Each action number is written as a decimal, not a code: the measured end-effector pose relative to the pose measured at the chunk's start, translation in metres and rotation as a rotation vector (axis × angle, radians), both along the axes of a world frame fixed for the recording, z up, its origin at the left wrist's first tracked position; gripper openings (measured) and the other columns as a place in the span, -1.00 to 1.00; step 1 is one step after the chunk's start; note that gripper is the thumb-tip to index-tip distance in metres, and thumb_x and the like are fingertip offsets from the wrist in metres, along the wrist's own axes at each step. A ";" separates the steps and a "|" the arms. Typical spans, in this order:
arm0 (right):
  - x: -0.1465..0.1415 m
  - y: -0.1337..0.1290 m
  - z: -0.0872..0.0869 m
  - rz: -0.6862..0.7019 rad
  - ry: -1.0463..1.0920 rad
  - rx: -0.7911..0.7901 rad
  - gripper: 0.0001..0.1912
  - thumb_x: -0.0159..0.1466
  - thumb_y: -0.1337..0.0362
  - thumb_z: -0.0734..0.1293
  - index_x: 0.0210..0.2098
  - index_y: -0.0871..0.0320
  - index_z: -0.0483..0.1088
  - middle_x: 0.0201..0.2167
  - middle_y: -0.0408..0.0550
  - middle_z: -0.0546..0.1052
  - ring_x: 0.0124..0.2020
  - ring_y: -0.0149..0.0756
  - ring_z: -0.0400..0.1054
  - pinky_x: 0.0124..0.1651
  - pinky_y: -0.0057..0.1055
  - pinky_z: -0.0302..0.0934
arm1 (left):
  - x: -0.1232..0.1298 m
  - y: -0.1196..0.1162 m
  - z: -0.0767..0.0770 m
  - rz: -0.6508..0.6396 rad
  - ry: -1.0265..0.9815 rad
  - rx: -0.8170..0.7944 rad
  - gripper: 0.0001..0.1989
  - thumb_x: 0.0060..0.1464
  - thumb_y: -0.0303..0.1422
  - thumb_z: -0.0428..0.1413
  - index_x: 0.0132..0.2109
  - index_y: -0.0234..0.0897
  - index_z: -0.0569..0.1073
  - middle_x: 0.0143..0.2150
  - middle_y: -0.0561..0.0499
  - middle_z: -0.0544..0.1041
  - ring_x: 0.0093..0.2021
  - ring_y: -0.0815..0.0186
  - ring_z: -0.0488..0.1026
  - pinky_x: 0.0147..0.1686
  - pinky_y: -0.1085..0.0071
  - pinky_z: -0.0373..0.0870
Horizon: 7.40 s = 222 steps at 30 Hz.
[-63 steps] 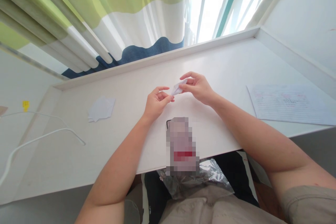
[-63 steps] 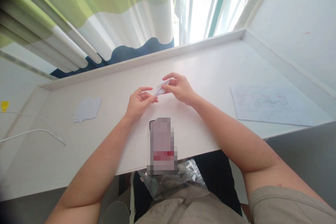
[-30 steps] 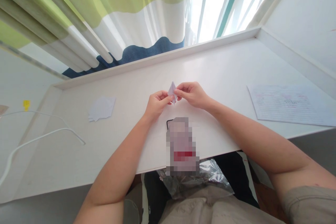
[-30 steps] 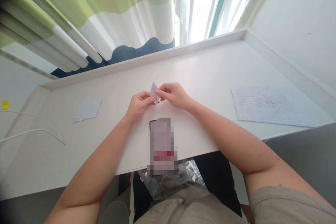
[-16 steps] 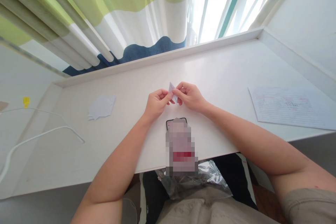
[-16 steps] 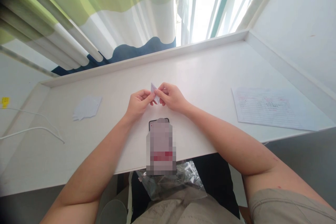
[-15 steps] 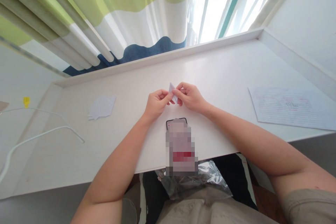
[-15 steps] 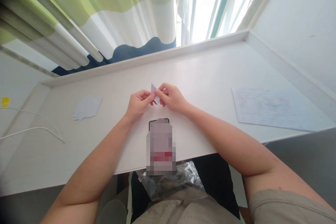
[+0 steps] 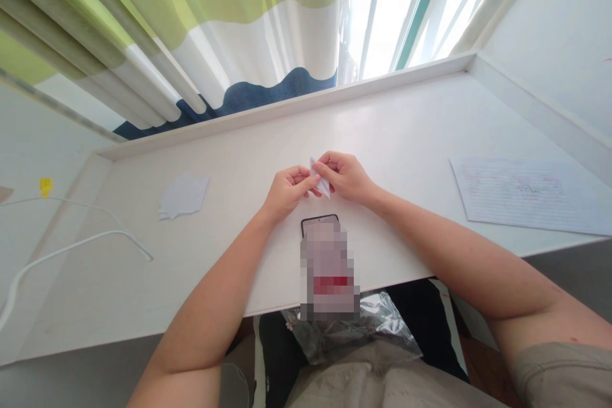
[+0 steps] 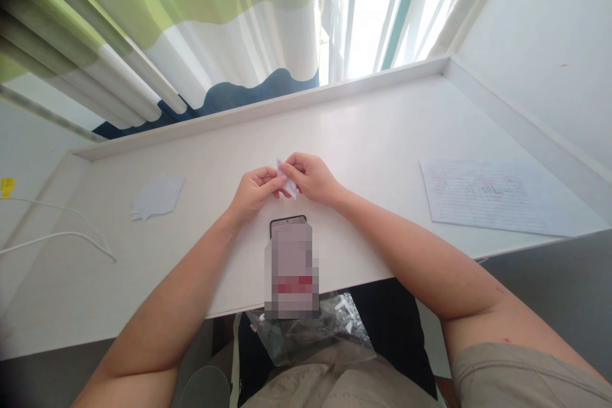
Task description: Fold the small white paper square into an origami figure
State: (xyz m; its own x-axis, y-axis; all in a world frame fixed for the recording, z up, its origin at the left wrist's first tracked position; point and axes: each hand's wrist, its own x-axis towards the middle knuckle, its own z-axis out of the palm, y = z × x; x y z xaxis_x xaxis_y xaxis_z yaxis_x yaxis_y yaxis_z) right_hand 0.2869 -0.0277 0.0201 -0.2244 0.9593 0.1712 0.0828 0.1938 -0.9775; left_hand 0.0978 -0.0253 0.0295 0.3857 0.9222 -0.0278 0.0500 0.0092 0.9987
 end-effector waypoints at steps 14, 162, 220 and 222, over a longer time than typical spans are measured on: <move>0.021 0.009 0.003 0.101 -0.127 0.027 -0.56 0.35 -0.16 0.51 -0.16 0.10 0.55 -0.58 -0.26 0.43 -0.55 -0.40 0.24 -0.47 -0.38 0.09 | 0.000 0.004 -0.008 0.190 -0.023 0.157 -0.60 0.07 -0.05 0.48 -0.15 -0.23 0.59 -0.34 0.02 0.65 -0.34 0.27 0.63 -0.27 0.31 0.53; 0.056 0.031 -0.010 -0.004 -0.753 0.306 -0.66 0.41 0.09 0.39 0.09 0.10 0.55 0.10 0.15 0.59 0.15 0.12 0.41 0.28 0.06 0.25 | -0.006 0.001 -0.016 -0.221 0.801 0.993 -0.74 0.48 -0.37 0.09 0.03 -0.16 0.70 0.12 -0.06 0.75 0.21 0.09 0.63 0.15 0.08 0.55; 0.048 0.036 -0.013 -0.407 -1.066 0.039 -0.41 0.54 0.05 0.08 0.44 0.08 0.34 0.44 0.27 0.37 0.43 0.29 0.22 0.45 0.33 0.09 | -0.004 0.006 -0.021 -0.345 0.675 0.882 -0.71 0.52 -0.41 -0.03 0.08 -0.29 0.60 0.31 -0.21 0.65 0.43 0.11 0.52 0.52 -0.02 0.41; 0.051 0.036 -0.011 -0.413 -1.034 0.023 -0.39 0.57 0.06 0.00 0.44 0.12 0.35 0.44 0.29 0.37 0.42 0.27 0.24 0.45 0.30 0.11 | -0.003 0.006 -0.021 -0.347 0.679 0.884 -0.72 0.52 -0.41 -0.03 0.07 -0.29 0.59 0.31 -0.20 0.65 0.42 0.10 0.52 0.51 -0.03 0.41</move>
State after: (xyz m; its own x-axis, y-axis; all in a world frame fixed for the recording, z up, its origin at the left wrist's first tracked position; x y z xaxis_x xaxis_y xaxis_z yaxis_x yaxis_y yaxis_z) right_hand 0.3375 0.0085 0.0091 0.0668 0.9922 0.1052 0.9177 -0.0197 -0.3968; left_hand 0.0944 -0.0194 0.0083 0.7733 0.5716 0.2743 0.4396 -0.7951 0.4178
